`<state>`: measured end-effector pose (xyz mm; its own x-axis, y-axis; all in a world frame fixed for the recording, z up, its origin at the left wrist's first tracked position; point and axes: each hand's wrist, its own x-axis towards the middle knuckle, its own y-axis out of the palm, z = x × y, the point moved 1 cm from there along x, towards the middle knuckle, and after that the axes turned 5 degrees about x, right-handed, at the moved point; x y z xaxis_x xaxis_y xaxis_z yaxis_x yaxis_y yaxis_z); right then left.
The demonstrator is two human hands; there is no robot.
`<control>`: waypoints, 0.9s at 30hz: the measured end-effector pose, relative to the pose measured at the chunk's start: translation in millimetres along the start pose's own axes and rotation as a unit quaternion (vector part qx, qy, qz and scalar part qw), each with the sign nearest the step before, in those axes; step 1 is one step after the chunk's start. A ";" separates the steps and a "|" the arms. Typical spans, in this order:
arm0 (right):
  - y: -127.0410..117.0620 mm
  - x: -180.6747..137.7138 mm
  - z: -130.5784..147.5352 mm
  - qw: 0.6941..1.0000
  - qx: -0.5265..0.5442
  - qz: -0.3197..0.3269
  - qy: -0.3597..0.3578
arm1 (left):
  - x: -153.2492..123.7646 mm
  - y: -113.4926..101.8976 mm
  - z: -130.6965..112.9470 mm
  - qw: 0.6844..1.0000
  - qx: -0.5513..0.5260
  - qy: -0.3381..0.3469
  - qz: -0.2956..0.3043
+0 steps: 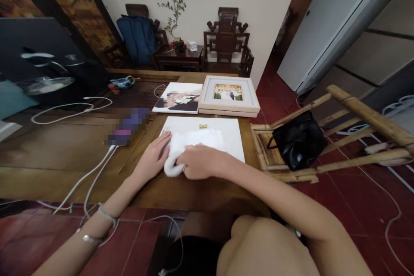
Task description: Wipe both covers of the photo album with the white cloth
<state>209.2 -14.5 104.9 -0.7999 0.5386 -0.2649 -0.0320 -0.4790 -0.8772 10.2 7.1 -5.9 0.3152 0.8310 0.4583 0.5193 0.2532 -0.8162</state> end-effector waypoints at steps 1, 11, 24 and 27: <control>-0.7 8.3 -10.8 1.000 -0.015 -0.016 0.005 | 0.2 -0.4 -0.3 1.000 -0.001 0.000 0.000; 15.9 59.0 -57.4 0.974 -0.166 -0.142 0.062 | 0.2 -0.3 -0.2 1.000 -0.024 -0.009 -0.007; 10.9 -10.9 23.6 0.997 -0.047 0.017 -0.053 | -1.4 1.0 4.1 0.999 -0.027 -0.005 0.017; 5.1 -6.0 5.7 1.000 -0.008 -0.010 -0.026 | -1.2 1.4 3.6 0.999 -0.032 -0.005 0.015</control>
<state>210.5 -24.1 104.3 -0.8292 0.5110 -0.2266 -0.0386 -0.4567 -0.8888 7.7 8.3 -8.9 0.3227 0.8430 0.4304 0.5600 0.1966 -0.8048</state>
